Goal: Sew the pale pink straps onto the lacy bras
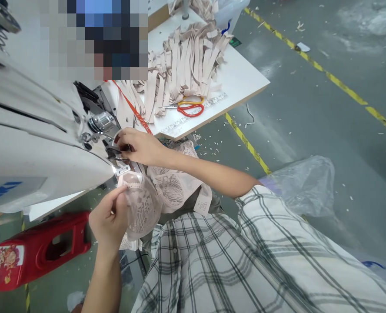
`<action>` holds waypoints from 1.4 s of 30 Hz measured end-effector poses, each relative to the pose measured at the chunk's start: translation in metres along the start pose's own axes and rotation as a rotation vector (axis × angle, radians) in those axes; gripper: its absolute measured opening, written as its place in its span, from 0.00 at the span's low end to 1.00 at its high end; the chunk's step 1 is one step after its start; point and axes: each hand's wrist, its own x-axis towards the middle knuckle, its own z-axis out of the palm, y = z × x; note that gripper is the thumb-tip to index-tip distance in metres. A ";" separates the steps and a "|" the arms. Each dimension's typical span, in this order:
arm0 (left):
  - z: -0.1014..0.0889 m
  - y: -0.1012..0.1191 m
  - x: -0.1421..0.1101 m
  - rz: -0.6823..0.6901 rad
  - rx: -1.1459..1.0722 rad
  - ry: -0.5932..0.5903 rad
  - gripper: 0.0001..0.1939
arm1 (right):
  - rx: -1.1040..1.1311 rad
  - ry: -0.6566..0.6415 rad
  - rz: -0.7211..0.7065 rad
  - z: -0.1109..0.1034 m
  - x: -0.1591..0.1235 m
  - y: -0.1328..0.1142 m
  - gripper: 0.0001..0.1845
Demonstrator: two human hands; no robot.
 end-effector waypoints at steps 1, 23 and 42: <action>0.000 -0.001 -0.001 -0.015 0.001 0.009 0.11 | -0.001 0.005 -0.003 0.000 0.000 0.000 0.03; 0.008 -0.008 0.003 -0.182 -0.124 0.028 0.11 | 0.075 0.013 0.003 -0.009 -0.008 -0.008 0.04; 0.011 -0.009 0.014 -0.173 -0.066 0.042 0.11 | 0.085 0.048 0.077 -0.012 -0.007 -0.023 0.05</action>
